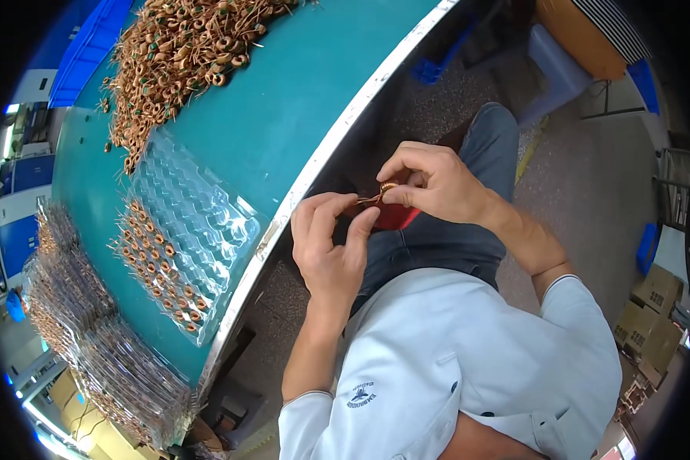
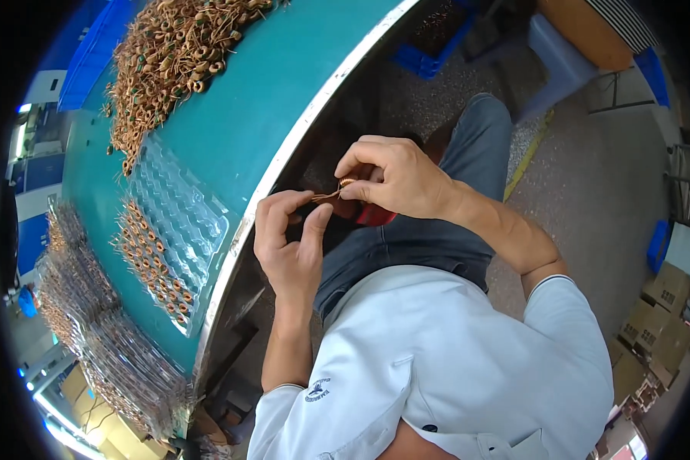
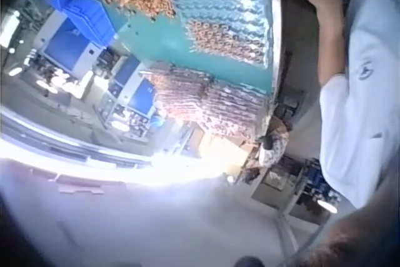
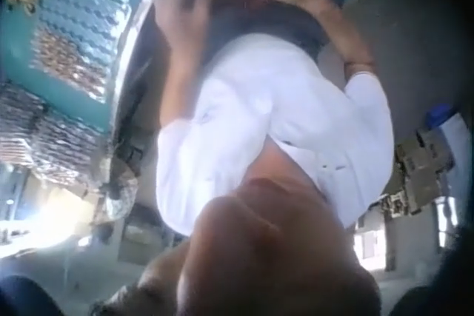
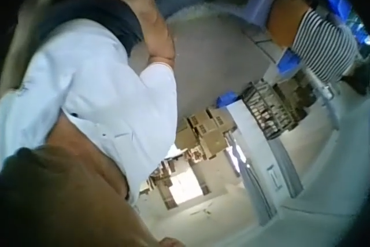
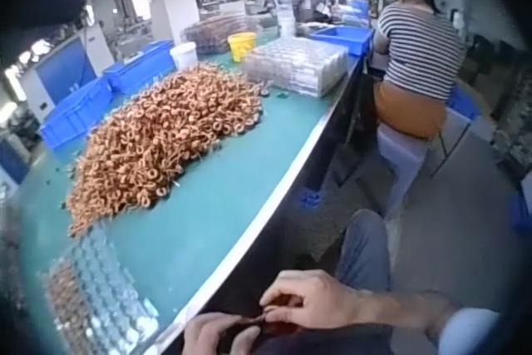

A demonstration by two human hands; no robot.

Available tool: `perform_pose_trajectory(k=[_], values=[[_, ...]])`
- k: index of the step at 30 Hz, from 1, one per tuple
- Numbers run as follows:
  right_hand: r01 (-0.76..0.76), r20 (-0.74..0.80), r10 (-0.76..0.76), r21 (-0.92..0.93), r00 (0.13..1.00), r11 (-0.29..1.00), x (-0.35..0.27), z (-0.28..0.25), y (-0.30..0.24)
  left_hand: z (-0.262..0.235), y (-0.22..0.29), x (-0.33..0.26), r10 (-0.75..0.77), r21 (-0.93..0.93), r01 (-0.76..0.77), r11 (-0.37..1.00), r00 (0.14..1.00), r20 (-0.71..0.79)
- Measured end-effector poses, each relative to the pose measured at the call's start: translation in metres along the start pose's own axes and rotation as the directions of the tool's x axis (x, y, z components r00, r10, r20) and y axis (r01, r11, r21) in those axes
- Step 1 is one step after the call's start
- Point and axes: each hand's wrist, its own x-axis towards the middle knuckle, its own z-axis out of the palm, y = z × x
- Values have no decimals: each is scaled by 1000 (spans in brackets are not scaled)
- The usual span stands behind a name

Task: Manually assembling small electronic parts by sliding green rings onto copper coils and organizing them into a plastic sorting tray.

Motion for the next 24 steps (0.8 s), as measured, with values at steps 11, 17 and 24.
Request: perform_pose_trajectory(k=[11, 17, 24], values=[[81, 8, -80, -138, 997, 987, -36, -16, 16, 21, 9, -3, 83, 21, -90, 996, 966, 247], [151, 100, -149, -14, 984, 988, -45, -21, 21, 21, 0, 0, -181, -212, 253, 944, 934, 308], [-160, 61, 148, 327, 987, 931, -52, -18, 32, 36, -19, -12, -161, -596, 376, 709, 910, 383]])
